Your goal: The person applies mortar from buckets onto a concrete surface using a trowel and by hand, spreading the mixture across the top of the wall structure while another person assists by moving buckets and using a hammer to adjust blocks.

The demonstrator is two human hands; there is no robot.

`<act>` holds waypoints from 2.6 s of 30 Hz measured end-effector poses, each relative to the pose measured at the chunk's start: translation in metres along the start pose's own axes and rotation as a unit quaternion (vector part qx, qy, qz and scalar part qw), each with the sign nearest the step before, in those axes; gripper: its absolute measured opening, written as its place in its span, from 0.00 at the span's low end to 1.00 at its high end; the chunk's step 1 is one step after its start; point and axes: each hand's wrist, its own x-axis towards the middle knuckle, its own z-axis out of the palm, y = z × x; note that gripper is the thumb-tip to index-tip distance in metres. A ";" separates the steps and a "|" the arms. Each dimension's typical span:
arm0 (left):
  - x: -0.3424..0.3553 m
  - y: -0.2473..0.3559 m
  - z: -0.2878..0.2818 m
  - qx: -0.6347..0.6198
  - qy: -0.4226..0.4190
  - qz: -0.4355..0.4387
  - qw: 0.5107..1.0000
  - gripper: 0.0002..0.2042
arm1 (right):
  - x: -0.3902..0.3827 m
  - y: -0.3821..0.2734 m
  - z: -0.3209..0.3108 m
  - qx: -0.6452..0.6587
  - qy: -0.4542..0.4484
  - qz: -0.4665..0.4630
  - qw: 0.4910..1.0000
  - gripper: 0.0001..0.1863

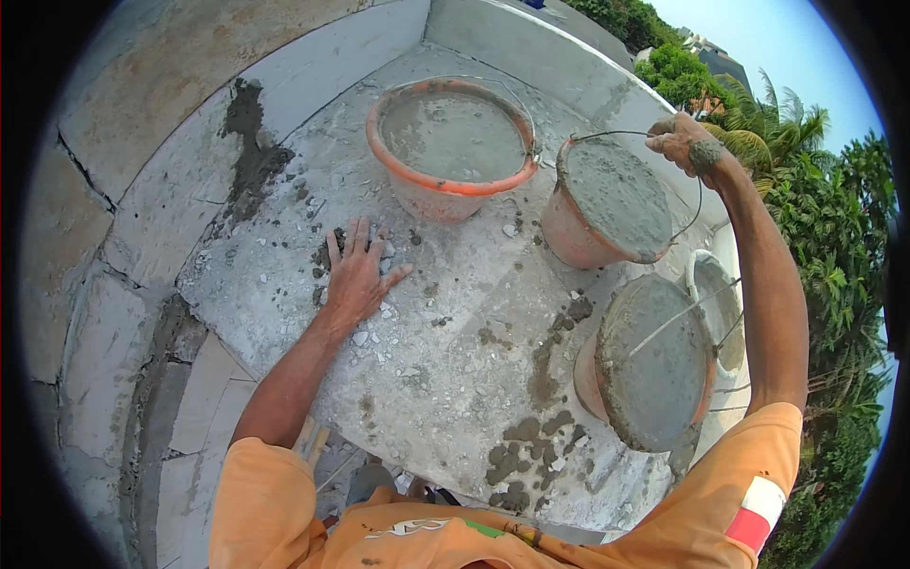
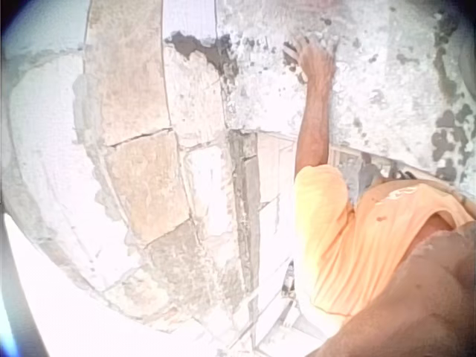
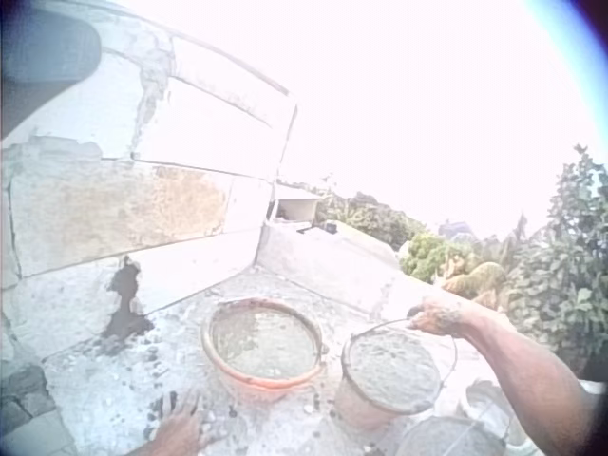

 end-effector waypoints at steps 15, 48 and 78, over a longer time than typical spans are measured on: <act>0.068 0.234 0.094 -0.366 -0.004 0.082 0.927 0.55 | 0.007 0.016 0.006 -0.154 0.063 -0.122 0.979 0.15; 0.219 0.274 0.162 -0.315 0.119 0.050 0.940 0.54 | 0.079 0.058 -0.033 -0.173 0.082 0.035 0.981 0.16; -0.013 0.258 -0.118 -0.626 -0.072 0.251 0.735 0.31 | -0.193 0.088 0.054 0.134 0.307 -0.080 0.939 0.21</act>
